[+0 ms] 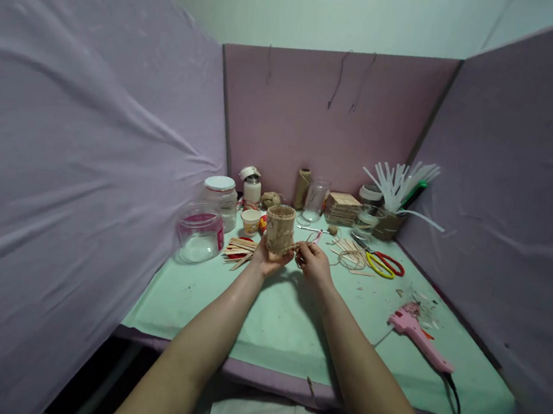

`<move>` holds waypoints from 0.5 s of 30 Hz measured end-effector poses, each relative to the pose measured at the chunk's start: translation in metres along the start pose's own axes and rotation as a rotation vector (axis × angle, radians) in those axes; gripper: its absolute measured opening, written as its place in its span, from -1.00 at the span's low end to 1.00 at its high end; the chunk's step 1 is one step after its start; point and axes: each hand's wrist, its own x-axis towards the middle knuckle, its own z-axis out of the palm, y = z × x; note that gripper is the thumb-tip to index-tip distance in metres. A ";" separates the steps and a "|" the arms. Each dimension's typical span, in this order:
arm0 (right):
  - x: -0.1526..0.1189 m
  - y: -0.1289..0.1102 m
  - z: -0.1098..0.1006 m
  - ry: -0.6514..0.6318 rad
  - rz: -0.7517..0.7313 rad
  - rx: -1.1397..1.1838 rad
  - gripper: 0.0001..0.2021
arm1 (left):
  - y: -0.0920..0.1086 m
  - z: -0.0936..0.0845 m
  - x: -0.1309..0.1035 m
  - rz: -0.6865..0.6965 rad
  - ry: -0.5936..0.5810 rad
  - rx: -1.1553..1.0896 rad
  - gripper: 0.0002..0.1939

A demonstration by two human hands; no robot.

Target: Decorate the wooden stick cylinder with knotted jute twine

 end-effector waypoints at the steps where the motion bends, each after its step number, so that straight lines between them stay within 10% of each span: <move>1: -0.001 -0.001 -0.001 0.005 -0.014 -0.020 -0.62 | 0.001 -0.001 0.000 -0.025 -0.031 0.019 -0.65; 15: -0.032 -0.012 0.012 -0.287 -0.553 -0.248 -0.86 | 0.019 -0.016 -0.014 -0.084 -0.292 0.423 -0.60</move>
